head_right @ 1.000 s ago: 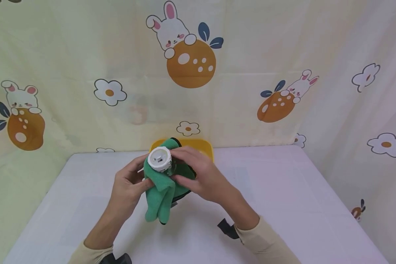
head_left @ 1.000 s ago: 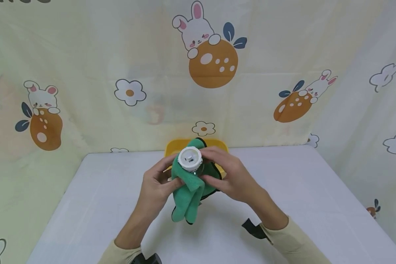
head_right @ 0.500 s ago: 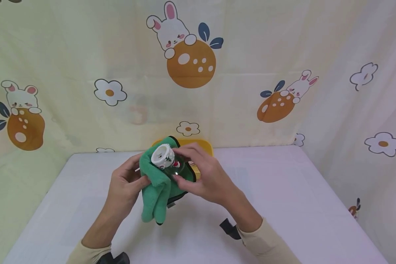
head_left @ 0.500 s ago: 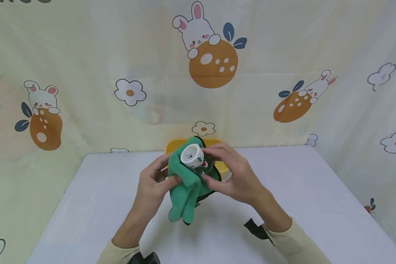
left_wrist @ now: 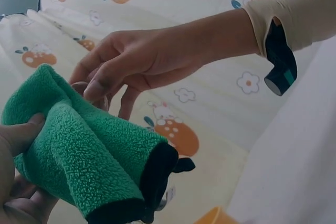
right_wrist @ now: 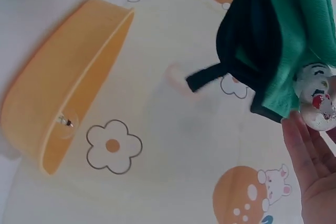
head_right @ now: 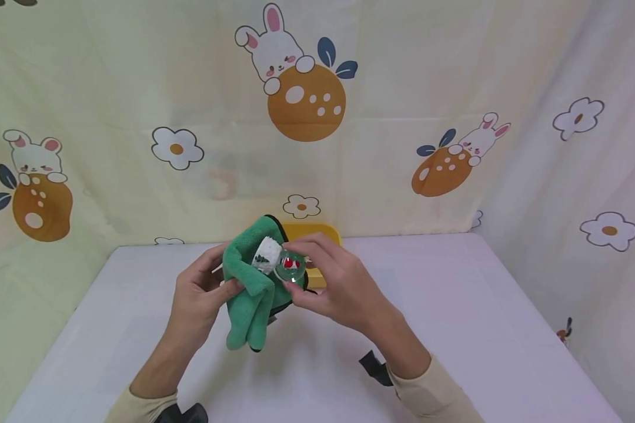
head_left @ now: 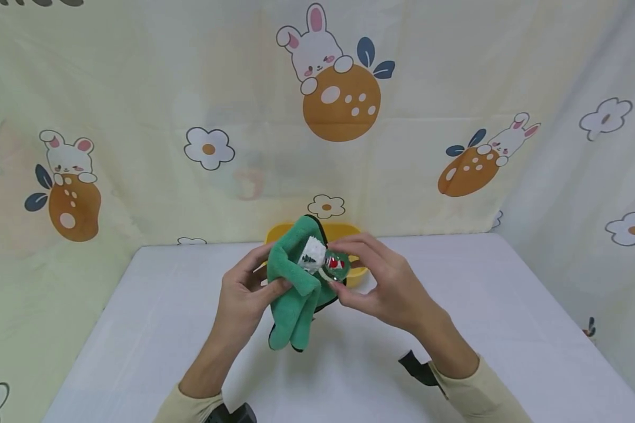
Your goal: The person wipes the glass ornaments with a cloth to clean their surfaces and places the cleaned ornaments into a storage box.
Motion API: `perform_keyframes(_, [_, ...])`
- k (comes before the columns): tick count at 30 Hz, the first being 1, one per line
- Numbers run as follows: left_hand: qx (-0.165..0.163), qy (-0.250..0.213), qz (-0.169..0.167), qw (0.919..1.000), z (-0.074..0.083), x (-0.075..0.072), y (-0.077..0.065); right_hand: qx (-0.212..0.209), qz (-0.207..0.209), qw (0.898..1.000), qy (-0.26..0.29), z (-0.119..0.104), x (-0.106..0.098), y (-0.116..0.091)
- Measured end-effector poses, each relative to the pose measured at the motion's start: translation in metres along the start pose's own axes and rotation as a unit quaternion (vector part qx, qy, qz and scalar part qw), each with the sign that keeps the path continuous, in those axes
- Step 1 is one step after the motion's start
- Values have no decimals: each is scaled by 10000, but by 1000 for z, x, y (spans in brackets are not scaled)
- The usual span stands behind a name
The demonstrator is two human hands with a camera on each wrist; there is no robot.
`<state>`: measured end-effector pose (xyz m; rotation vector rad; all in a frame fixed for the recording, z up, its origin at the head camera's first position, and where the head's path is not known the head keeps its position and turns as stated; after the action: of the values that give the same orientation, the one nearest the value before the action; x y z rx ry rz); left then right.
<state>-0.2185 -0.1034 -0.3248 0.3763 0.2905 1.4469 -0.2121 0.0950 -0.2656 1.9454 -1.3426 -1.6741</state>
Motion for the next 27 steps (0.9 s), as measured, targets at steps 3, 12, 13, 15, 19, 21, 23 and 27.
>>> perform_keyframes(3, [67, 106, 30, 9999, 1, 0, 1, -170, -8, 9997, -156, -5, -3, 2])
perform_keyframes(12, [-65, 78, -172, 9998, -3, 4, 1, -446, -359, 9941, -920, -17, -5, 5])
perform_keyframes(13, [-78, 87, -192, 9997, -3, 4, 1, -465, -392, 9935, -967, -18, -6, 5])
perform_keyframes(15, [-93, 108, -233, 9996, -4, 4, 1, -495, -451, 9925, -1024, -19, -6, 5])
perform_keyframes(19, [-102, 164, -331, 9993, -5, 6, 2, -602, -552, 9899, -1160, -22, -5, 5])
perform_keyframes(21, [-96, 205, -373, 9990, -6, 7, 2, -655, -572, 9890, -1194, -22, -4, 5])
perform_keyframes(23, [-81, 256, -421, 9988, -7, 8, 2, -695, -558, 9891, -1174, -23, -2, 5])
perform_keyframes(27, [17, 404, -411, 9983, -7, 9, 2, -603, -424, 9930, -923, -23, 1, 7])
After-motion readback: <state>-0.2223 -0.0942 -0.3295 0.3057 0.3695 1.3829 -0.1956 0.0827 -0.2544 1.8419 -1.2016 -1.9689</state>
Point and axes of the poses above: each hand's wrist, its own y-axis towards the middle knuckle, its own x-axis out of the palm, z = x × y, the point moved 8 cm from there along y, towards the middle knuckle
